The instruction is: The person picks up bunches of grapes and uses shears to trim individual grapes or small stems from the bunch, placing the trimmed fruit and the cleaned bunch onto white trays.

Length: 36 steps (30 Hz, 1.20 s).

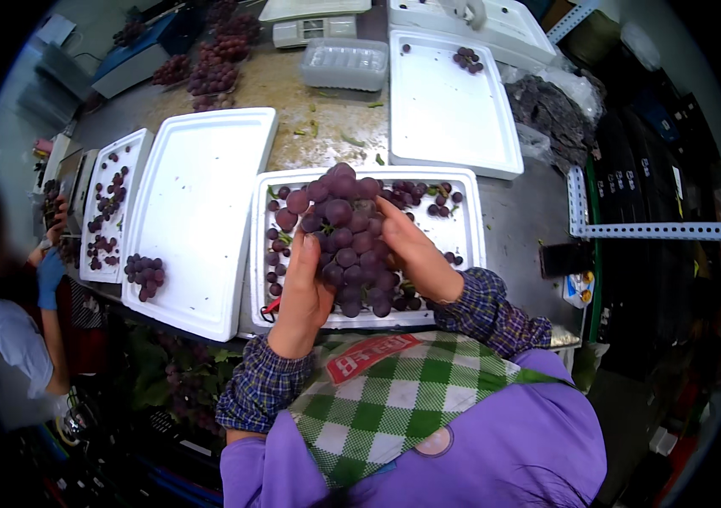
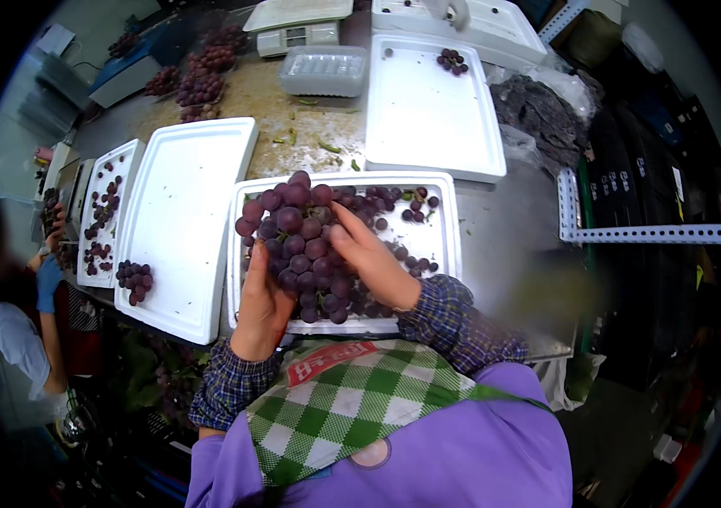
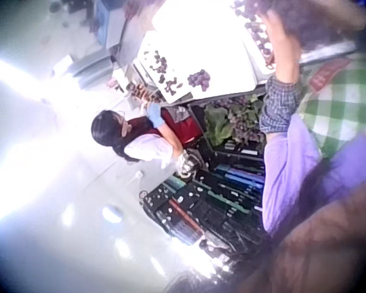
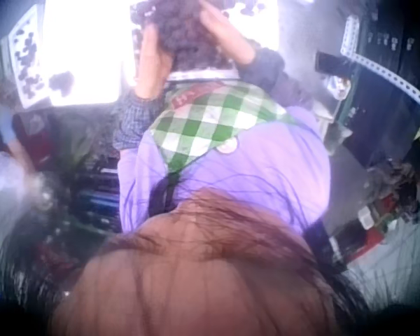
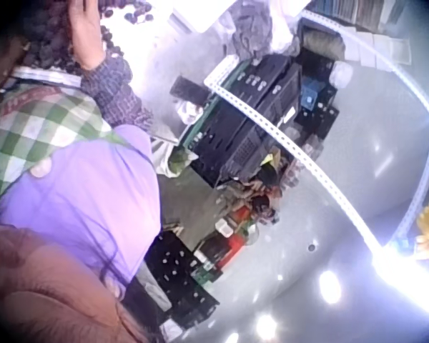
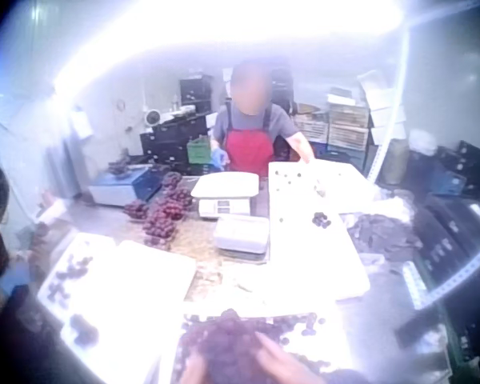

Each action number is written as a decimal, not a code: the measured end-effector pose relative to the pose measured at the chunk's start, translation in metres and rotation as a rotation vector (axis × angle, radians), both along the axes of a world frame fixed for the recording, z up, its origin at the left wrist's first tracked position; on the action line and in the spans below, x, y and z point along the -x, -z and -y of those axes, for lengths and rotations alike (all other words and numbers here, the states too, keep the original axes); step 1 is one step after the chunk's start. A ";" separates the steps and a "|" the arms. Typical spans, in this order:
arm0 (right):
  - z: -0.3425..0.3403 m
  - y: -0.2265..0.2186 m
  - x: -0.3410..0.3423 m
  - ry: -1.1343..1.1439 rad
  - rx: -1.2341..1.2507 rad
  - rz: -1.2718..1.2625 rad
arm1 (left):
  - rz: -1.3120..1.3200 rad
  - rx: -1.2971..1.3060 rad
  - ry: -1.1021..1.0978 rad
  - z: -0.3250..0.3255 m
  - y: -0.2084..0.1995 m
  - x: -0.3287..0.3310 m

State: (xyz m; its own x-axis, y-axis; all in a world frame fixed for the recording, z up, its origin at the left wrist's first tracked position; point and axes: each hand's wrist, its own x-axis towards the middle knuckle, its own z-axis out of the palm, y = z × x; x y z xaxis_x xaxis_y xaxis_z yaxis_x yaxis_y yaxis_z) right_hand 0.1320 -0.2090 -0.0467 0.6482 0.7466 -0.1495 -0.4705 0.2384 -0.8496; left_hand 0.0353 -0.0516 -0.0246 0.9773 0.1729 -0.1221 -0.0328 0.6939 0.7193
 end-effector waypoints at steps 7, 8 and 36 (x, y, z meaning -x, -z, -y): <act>0.005 -0.023 0.004 -0.072 0.131 0.273 | -0.081 0.341 -0.004 -0.022 0.022 0.002; 0.004 -0.021 0.005 -0.066 0.118 0.329 | -0.080 0.406 0.016 -0.026 0.027 0.002; -0.020 0.022 0.018 0.149 -0.325 -0.707 | -0.101 -0.832 -0.058 0.006 -0.028 0.011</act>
